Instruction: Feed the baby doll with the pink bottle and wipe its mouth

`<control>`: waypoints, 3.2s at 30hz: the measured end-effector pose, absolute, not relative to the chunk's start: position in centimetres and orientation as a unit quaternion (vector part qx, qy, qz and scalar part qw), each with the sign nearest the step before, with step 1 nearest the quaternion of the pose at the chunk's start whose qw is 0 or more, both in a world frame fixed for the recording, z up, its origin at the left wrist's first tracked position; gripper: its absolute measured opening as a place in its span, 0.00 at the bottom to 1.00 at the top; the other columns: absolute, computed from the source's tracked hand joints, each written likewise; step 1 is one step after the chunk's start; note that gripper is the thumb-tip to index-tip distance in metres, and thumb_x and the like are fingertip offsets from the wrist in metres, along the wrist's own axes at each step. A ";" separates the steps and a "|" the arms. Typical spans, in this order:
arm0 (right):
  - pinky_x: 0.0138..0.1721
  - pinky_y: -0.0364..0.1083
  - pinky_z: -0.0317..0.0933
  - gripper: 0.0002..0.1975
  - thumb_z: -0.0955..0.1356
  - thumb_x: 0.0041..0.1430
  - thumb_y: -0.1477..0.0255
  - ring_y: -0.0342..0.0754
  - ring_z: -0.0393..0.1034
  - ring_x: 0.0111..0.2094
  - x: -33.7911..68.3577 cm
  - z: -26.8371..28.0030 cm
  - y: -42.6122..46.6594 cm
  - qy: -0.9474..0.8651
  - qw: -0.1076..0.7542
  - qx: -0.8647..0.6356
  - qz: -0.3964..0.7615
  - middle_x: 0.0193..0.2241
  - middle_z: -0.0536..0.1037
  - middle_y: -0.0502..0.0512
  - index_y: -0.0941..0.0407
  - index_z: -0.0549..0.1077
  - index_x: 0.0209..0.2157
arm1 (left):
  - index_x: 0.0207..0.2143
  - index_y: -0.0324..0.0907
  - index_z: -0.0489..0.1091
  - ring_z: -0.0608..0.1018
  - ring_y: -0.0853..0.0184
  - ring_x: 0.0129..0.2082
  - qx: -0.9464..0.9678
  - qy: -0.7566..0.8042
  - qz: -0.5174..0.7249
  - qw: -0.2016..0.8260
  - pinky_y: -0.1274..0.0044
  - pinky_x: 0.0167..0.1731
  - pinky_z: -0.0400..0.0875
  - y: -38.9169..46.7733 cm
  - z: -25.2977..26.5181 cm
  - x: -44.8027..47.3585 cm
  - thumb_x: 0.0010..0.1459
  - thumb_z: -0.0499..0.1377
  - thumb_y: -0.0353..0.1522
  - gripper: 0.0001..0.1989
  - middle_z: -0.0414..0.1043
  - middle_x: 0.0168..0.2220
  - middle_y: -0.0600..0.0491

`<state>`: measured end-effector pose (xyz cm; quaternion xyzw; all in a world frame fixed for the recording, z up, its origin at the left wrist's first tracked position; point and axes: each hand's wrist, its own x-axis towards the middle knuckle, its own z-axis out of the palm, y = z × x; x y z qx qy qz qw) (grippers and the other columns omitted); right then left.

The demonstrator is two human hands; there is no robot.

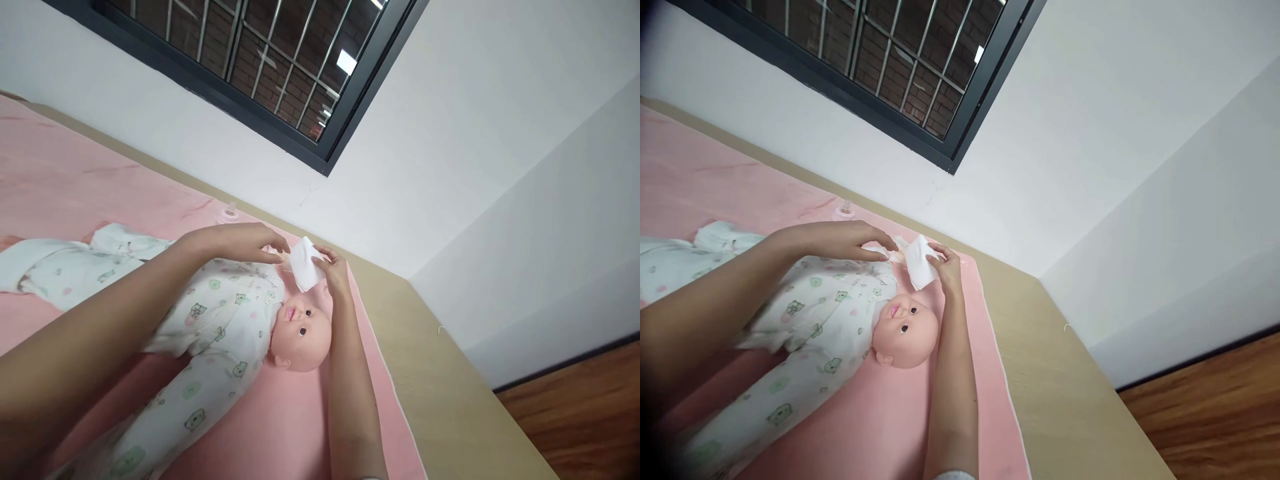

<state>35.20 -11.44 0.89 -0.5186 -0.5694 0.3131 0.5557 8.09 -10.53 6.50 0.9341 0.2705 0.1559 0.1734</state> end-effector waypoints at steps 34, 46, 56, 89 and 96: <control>0.36 0.43 0.67 0.23 0.76 0.49 0.65 0.45 0.73 0.37 29.9 7.4 -18.9 -0.654 0.496 -0.423 0.383 0.40 0.80 0.53 0.52 0.72 0.47 | 0.34 0.44 0.79 0.76 0.60 0.45 0.884 0.166 0.330 0.288 0.73 0.44 0.67 -13.3 7.8 8.6 0.52 0.64 0.43 0.13 0.76 0.47 0.51; 0.37 0.41 0.67 0.24 0.74 0.51 0.65 0.42 0.72 0.32 30.5 6.0 -16.9 -0.628 0.538 -0.391 0.405 0.30 0.78 0.47 0.52 0.71 0.50 | 0.24 0.39 0.72 0.72 0.70 0.28 0.792 0.251 0.502 0.242 0.79 0.29 0.62 -18.3 9.7 9.1 0.54 0.63 0.40 0.13 0.72 0.25 0.56; 0.42 0.44 0.67 0.10 0.69 0.56 0.71 0.40 0.72 0.31 35.1 -1.6 -11.8 -0.528 0.492 -0.535 0.439 0.29 0.78 0.50 0.56 0.74 0.41 | 0.21 0.40 0.63 0.66 0.70 0.25 0.890 0.304 0.209 0.268 0.78 0.24 0.54 -18.3 3.3 9.9 0.52 0.57 0.39 0.13 0.63 0.22 0.57; 0.34 0.39 0.64 0.04 0.71 0.51 0.74 0.39 0.68 0.28 36.7 -7.3 -10.1 -0.508 0.415 -0.547 0.519 0.26 0.76 0.49 0.58 0.74 0.31 | 0.26 0.40 0.69 0.71 0.61 0.36 0.948 0.257 0.188 0.019 0.72 0.36 0.60 -17.5 2.9 12.4 0.57 0.51 0.23 0.11 0.73 0.34 0.49; 0.35 0.40 0.64 0.05 0.70 0.50 0.76 0.40 0.69 0.28 37.0 -8.0 -9.6 -0.520 0.414 -0.541 0.514 0.25 0.76 0.48 0.58 0.73 0.32 | 0.28 0.40 0.71 0.72 0.60 0.36 0.942 0.274 0.191 0.022 0.72 0.36 0.61 -17.3 3.6 12.7 0.54 0.49 0.23 0.12 0.73 0.34 0.48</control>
